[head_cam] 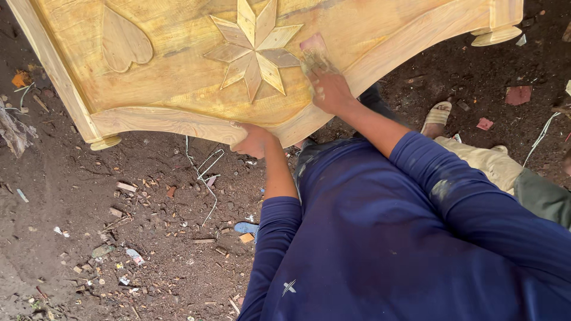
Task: The person sands a wooden headboard with carved designs using a sanding block. They move the block across the surface, focusing on the carved areas and edges.
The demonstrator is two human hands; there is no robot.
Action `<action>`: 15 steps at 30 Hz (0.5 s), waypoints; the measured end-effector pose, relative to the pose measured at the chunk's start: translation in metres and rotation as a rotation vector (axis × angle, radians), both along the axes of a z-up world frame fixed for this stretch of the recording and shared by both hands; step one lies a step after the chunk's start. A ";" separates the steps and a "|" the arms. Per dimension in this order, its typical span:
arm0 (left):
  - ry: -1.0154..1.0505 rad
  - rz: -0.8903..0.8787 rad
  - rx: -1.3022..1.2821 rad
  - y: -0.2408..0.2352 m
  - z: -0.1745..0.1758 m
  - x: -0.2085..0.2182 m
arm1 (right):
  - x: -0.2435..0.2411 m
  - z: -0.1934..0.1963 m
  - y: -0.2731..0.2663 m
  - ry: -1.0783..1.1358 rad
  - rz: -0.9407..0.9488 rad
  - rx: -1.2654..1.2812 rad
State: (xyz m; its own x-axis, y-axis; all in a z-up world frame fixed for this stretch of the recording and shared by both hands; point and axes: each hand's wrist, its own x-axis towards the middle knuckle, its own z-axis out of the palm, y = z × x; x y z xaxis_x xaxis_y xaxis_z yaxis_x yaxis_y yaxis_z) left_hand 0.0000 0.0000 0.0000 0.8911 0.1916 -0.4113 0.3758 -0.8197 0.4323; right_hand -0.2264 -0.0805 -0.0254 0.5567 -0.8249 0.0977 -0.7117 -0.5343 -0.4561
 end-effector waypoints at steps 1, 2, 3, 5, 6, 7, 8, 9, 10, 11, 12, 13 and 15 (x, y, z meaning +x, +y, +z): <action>0.026 0.001 -0.039 0.001 0.001 -0.003 | -0.008 0.006 -0.002 0.042 -0.011 -0.013; 0.052 0.001 -0.078 0.002 0.002 -0.007 | -0.030 0.014 -0.011 0.084 -0.021 -0.026; 0.026 0.002 -0.056 -0.003 0.003 -0.004 | -0.054 0.022 -0.026 0.116 -0.031 -0.048; -0.027 0.009 -0.001 -0.007 0.006 0.002 | -0.125 0.037 -0.050 0.279 -0.144 -0.163; -0.033 -0.002 -0.017 -0.006 0.006 0.005 | -0.156 0.039 -0.061 0.366 -0.309 -0.011; -0.028 -0.006 -0.031 -0.003 0.004 0.004 | -0.187 0.041 -0.068 0.394 -0.395 -0.024; -0.023 -0.010 -0.044 -0.001 0.003 0.003 | -0.199 0.035 -0.072 0.375 -0.496 0.050; -0.009 -0.011 -0.037 -0.001 0.000 -0.002 | -0.207 0.033 -0.077 0.360 -0.598 0.117; 0.006 -0.011 -0.029 -0.002 -0.001 -0.006 | -0.206 0.030 -0.077 0.343 -0.700 0.184; 0.011 -0.009 -0.024 -0.003 -0.002 -0.007 | -0.181 0.020 -0.070 0.186 -0.770 0.131; 0.003 -0.012 -0.017 -0.004 -0.002 -0.008 | -0.152 0.013 -0.062 0.027 -0.836 0.077; -0.015 -0.015 -0.009 -0.004 -0.001 -0.004 | -0.116 0.007 -0.050 0.122 -0.608 -0.143; -0.031 -0.018 -0.010 -0.002 0.002 0.002 | -0.046 0.005 -0.016 -0.019 -0.421 0.019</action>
